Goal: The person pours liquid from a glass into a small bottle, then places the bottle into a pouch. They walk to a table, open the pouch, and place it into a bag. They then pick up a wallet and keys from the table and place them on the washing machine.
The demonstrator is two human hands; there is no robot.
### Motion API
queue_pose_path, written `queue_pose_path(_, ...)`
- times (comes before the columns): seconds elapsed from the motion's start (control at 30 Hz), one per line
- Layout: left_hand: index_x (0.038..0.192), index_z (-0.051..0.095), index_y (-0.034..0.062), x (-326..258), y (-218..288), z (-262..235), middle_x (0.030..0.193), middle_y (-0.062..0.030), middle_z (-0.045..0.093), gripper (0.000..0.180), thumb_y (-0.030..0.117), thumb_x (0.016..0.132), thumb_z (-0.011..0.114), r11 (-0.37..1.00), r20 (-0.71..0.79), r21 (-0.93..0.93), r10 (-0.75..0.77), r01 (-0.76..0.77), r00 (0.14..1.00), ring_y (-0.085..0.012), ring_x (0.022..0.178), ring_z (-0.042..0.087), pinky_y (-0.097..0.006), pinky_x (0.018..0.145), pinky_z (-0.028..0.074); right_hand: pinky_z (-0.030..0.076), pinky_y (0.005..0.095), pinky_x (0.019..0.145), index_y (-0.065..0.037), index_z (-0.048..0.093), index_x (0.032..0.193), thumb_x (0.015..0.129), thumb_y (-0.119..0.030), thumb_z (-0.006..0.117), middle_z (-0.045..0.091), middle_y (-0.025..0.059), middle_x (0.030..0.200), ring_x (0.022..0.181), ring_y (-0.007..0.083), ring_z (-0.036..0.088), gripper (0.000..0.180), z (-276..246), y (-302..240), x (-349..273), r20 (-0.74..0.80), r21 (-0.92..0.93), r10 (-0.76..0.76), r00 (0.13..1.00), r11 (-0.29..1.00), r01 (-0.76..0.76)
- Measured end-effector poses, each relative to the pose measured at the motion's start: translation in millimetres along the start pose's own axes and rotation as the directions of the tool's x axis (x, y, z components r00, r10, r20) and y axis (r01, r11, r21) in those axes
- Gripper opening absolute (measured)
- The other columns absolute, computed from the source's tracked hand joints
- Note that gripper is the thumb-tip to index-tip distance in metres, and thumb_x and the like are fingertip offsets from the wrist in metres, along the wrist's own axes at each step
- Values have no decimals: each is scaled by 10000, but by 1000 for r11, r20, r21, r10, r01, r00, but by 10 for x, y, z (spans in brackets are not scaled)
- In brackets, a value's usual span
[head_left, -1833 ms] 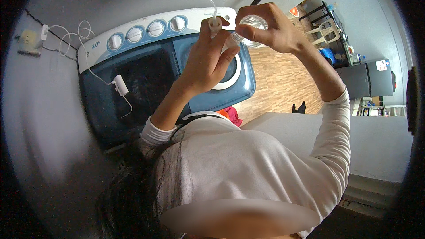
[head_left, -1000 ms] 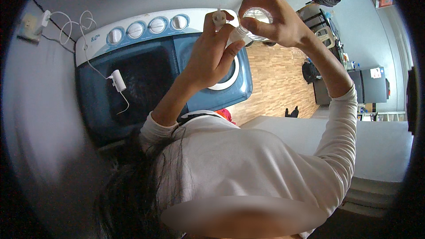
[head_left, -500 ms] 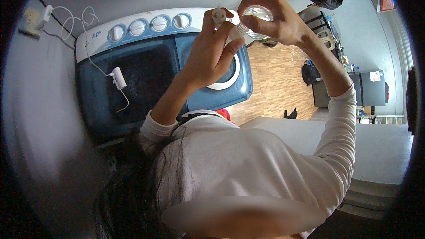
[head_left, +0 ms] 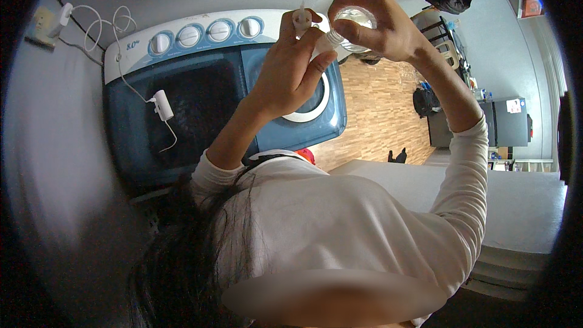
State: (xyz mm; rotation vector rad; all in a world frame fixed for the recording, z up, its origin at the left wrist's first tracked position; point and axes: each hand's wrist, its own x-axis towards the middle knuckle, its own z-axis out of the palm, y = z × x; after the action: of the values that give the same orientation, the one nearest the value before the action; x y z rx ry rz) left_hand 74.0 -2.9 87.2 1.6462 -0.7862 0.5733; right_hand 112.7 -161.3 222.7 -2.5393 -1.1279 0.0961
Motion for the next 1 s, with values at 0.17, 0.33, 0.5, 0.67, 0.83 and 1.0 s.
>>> queue_pose_path(0.17,1097,536,7,3,0,14,1224,-200,388,281,222,917,540,1000,-24,-24,3,-4,1000,-364,1053,526,-423,873,477,470,362,727,-27,660,861,818,-349,611,663,140,791,732,232,627,329,8,4,-12,13,25,30,999,999,-30)
queue_pose_path(0.33,1134,530,3,5,-7,14,1233,-203,381,314,235,923,535,1000,-11,-12,9,-10,1000,-373,1061,523,-427,887,475,470,364,726,-26,659,868,819,-349,611,663,141,792,733,237,627,331,6,-6,-11,4,54,20,1000,998,-20)
queue_pose_path(0.5,1132,526,-11,0,-3,11,1235,-204,378,324,243,930,526,1000,13,0,-17,17,1000,-376,1056,532,-424,883,487,472,357,731,-22,656,874,816,-341,614,660,139,789,732,237,625,327,9,-21,-23,-8,36,24,1000,999,-24)
queue_pose_path(0.67,1125,526,-14,-1,2,18,1238,-205,373,324,246,932,525,1000,-6,-26,-2,2,1000,-368,1049,541,-420,865,502,473,349,732,-13,647,867,813,-329,617,654,133,788,736,224,621,322,20,-19,-29,0,96,51,999,994,-51)
queue_pose_path(0.83,1113,527,-19,1,-1,7,1230,-208,376,321,246,932,526,1000,17,24,-4,4,1000,-364,1041,548,-424,856,505,475,342,739,-12,644,869,814,-321,617,655,127,792,747,204,620,315,14,-10,-22,3,77,30,1000,997,-31)
queue_pose_path(1.0,1113,529,-11,3,-7,15,1213,-213,381,312,244,933,526,1000,8,-23,-16,16,1000,-372,1024,559,-422,850,508,474,344,751,-7,640,871,816,-330,614,656,132,796,758,196,619,329,15,-9,-15,0,70,35,999,997,-35)
